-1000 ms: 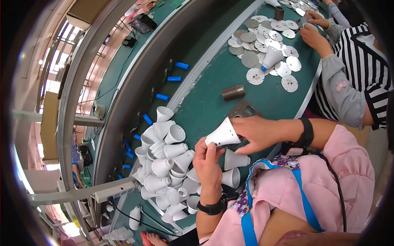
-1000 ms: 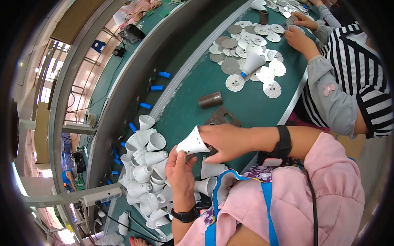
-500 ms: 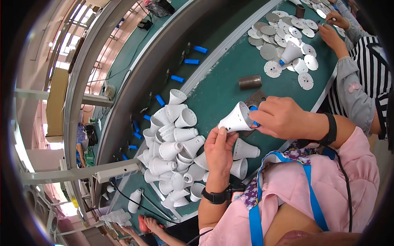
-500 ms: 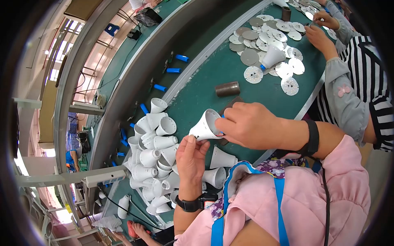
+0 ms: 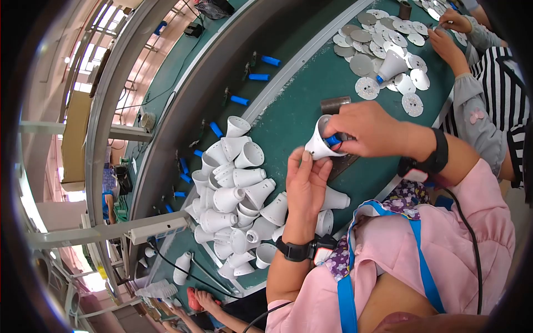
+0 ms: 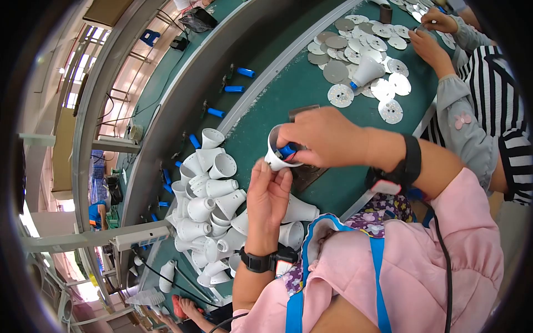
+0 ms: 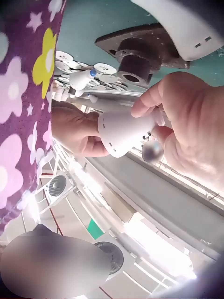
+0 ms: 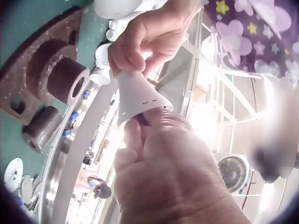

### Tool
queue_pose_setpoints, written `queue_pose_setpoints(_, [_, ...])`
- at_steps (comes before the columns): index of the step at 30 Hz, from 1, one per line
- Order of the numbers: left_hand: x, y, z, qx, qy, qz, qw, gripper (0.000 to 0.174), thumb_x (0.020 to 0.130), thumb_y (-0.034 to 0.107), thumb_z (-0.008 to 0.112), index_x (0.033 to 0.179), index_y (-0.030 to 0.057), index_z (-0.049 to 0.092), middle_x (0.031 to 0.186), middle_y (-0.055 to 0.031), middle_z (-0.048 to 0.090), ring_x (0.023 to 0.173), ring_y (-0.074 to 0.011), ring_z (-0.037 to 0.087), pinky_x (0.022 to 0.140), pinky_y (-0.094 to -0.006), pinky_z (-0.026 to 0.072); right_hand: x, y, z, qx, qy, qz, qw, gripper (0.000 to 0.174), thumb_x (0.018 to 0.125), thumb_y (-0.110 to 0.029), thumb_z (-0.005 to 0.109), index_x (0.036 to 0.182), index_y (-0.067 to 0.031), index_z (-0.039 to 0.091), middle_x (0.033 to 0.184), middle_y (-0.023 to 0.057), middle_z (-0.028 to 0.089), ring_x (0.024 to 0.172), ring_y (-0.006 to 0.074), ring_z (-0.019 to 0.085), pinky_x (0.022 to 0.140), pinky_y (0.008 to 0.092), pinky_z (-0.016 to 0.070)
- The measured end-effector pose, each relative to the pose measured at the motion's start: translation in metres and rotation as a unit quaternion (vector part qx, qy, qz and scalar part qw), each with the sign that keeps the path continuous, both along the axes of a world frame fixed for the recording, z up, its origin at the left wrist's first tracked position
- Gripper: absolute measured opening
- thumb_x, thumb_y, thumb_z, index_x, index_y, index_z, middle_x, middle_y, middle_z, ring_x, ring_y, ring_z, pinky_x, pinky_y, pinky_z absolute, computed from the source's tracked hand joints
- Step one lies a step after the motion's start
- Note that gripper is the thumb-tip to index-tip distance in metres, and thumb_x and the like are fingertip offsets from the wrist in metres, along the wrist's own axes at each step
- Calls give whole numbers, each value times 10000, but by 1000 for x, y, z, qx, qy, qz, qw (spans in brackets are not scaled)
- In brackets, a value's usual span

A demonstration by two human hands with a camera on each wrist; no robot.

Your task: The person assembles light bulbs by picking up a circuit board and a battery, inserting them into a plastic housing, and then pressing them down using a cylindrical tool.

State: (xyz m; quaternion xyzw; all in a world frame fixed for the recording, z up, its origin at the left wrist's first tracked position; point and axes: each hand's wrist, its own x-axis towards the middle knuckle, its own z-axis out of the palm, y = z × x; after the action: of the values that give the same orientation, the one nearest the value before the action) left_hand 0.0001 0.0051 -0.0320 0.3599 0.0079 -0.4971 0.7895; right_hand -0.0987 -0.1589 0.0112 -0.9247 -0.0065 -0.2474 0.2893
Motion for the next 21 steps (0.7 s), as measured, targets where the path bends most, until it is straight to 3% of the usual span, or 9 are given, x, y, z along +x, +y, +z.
queue_pose_setpoints(4, [-2, -15, 0, 10, -13, -89, 996, 389, 902, 115, 477, 1276, 49, 394, 1024, -93, 567, 881, -161, 595, 776, -271, 516, -1, -21, 13, -57, 98, 57, 992, 151, 681, -185, 651, 755, -124, 534, 640, 51, 527, 642, 254, 551, 527, 373, 411])
queue_pose_setpoints(5, [-3, -16, 1, 10, -12, -91, 996, 389, 902, 115, 477, 1276, 49, 394, 1024, -93, 567, 881, -161, 595, 776, -271, 516, -1, -22, 15, -56, 100, 54, 992, 151, 681, -185, 651, 755, -124, 534, 640, 51, 527, 642, 254, 551, 527, 373, 411])
queue_pose_setpoints(7, [-3, -19, 1, 61, -227, -196, 952, 431, 859, 70, 515, 1267, 4, 393, 1033, -76, 553, 858, -161, 592, 748, -251, 507, -1, -24, 17, -140, 124, 75, 979, 111, 674, -154, 638, 754, -106, 578, 635, 88, 567, 662, 278, 573, 524, 380, 451])
queue_pose_setpoints(9, [-11, -24, -4, 95, -281, -180, 938, 450, 793, -1, 554, 1226, -1, 432, 1033, -60, 543, 886, -147, 584, 754, -235, 483, 2, -20, 15, -158, 134, 81, 975, 115, 646, -139, 644, 734, -93, 586, 642, 93, 580, 662, 273, 580, 533, 373, 463])
queue_pose_setpoints(11, [-14, -32, -4, 110, -479, -110, 864, 437, 746, -41, 591, 1164, 5, 472, 1045, -51, 533, 903, -124, 568, 765, -232, 474, 6, -17, 16, -178, 141, 92, 970, 119, 618, -123, 650, 713, -80, 594, 649, 98, 594, 663, 269, 586, 541, 367, 474])
queue_pose_setpoints(14, [-7, -30, -6, 169, -525, -142, 822, 413, 726, -38, 623, 1113, 15, 486, 1058, -42, 521, 926, -107, 552, 786, -241, 469, 11, -17, 19, -218, 126, 94, 963, 132, 591, -112, 654, 699, -61, 599, 629, 91, 606, 626, 257, 598, 539, 350, 481])
queue_pose_setpoints(18, [-5, -30, -16, 111, -517, -117, 840, 369, 732, -21, 625, 1078, 23, 501, 1006, -31, 543, 862, -99, 574, 725, -226, 482, 18, -13, 17, -264, 149, 134, 944, 147, 592, -129, 628, 714, -65, 577, 582, 62, 570, 602, 231, 581, 487, 348, 460])
queue_pose_setpoints(21, [-5, -26, -16, 170, -482, -147, 847, 296, 744, -13, 614, 1023, 17, 518, 958, -45, 570, 774, -105, 596, 651, -209, 486, 22, -10, 19, -282, 165, 147, 934, 120, 582, -120, 625, 667, -52, 577, 551, 75, 570, 580, 232, 588, 481, 343, 466])
